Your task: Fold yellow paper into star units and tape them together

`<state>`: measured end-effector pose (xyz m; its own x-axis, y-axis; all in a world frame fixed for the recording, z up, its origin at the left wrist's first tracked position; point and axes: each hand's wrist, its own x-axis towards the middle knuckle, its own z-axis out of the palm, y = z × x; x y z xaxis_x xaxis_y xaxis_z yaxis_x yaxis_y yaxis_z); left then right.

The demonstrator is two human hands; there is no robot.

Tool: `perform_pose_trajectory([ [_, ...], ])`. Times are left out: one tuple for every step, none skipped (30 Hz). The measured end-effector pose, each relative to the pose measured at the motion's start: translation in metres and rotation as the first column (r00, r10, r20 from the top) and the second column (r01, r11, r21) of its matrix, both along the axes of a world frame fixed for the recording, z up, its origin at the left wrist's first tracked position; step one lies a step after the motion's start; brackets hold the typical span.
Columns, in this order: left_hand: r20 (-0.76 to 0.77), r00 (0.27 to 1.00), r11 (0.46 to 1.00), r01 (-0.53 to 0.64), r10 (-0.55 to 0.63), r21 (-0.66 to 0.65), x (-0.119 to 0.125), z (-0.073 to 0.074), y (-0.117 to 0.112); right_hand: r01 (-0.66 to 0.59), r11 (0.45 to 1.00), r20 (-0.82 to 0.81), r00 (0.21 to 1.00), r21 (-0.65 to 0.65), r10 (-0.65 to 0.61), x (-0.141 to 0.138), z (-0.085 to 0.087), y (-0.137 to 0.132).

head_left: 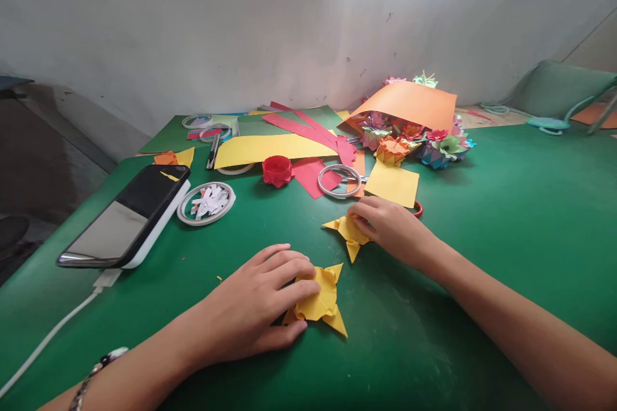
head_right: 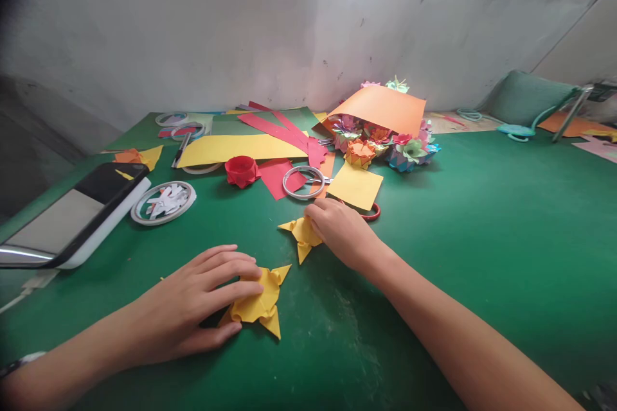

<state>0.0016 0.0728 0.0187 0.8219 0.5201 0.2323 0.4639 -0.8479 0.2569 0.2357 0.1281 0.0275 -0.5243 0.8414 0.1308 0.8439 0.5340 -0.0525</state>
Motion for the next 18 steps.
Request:
perform_pose_trajectory([
  [-0.003, 1.000, 1.000, 0.001, -0.001, -0.006, 0.000, 0.001, 0.000, -0.007, 1.000, 0.011, 1.000, 0.002, 0.007, 0.000, 0.000, 0.000],
  [-0.004, 1.000, 1.000, 0.000, 0.000, -0.009, 0.000, 0.001, 0.000, -0.015, 1.000, 0.023, 1.000, 0.005, 0.015, -0.001, 0.001, -0.001],
  [-0.004, 1.000, 1.000, 0.000, 0.000, -0.010, 0.001, 0.002, 0.000, -0.024, 1.000, 0.042, 0.999, 0.008, 0.024, -0.001, 0.001, -0.002],
  [-0.005, 1.000, 1.000, 0.000, 0.000, -0.011, 0.001, 0.002, 0.000, -0.031, 0.999, 0.068, 0.997, 0.010, 0.031, -0.002, 0.002, -0.003],
  [-0.006, 1.000, 1.000, 0.000, 0.000, -0.011, 0.001, 0.002, 0.000, -0.033, 0.999, 0.100, 0.994, 0.012, 0.031, -0.003, 0.003, -0.004],
  [-0.005, 1.000, 1.000, -0.001, 0.001, -0.009, 0.002, 0.003, -0.001, -0.029, 1.000, 0.133, 0.991, 0.012, 0.027, -0.004, 0.004, -0.006],
  [-0.003, 1.000, 1.000, -0.003, 0.003, -0.005, 0.002, 0.003, -0.001, -0.022, 1.000, 0.166, 0.986, 0.007, 0.021, -0.006, 0.006, -0.008],
  [0.000, 1.000, 1.000, -0.003, 0.003, -0.001, 0.002, 0.003, -0.001, -0.015, 1.000, 0.194, 0.981, 0.002, 0.014, -0.007, 0.008, -0.009],
  [0.001, 1.000, 1.000, -0.003, 0.003, 0.005, 0.002, 0.003, -0.001, -0.009, 1.000, 0.221, 0.975, -0.002, 0.009, -0.009, 0.010, -0.011],
  [0.005, 1.000, 1.000, -0.004, 0.004, 0.014, 0.002, 0.003, -0.001, -0.012, 1.000, 0.249, 0.968, -0.003, 0.012, -0.011, 0.011, -0.012],
  [0.007, 1.000, 1.000, -0.006, 0.006, 0.021, 0.002, 0.002, -0.001, -0.024, 1.000, 0.276, 0.961, 0.001, 0.023, -0.013, 0.013, -0.013],
  [0.005, 1.000, 1.000, -0.005, 0.005, 0.026, 0.002, 0.002, -0.002, -0.044, 0.999, 0.299, 0.953, 0.013, 0.038, -0.015, 0.014, -0.014],
  [0.001, 1.000, 1.000, -0.006, 0.006, 0.028, 0.002, 0.002, -0.002, -0.067, 0.997, 0.319, 0.946, 0.031, 0.053, -0.016, 0.014, -0.015],
  [-0.002, 1.000, 1.000, -0.005, 0.005, 0.029, 0.002, 0.001, -0.002, -0.086, 0.995, 0.332, 0.941, 0.052, 0.064, -0.017, 0.015, -0.015],
  [-0.004, 1.000, 1.000, -0.003, 0.003, 0.031, 0.002, 0.001, -0.002, -0.100, 0.992, 0.338, 0.938, 0.070, 0.071, -0.017, 0.015, -0.016],
  [-0.006, 1.000, 0.999, -0.002, 0.002, 0.033, 0.002, 0.001, -0.002, -0.107, 0.991, 0.340, 0.938, 0.085, 0.072, -0.018, 0.016, -0.016],
  [-0.008, 1.000, 0.999, -0.002, 0.002, 0.036, 0.002, 0.001, -0.002, -0.108, 0.990, 0.338, 0.938, 0.094, 0.070, -0.018, 0.016, -0.016],
  [-0.010, 1.000, 0.999, -0.005, 0.006, 0.042, 0.002, 0.000, -0.002, -0.107, 0.990, 0.335, 0.940, 0.096, 0.069, -0.018, 0.016, -0.016],
])
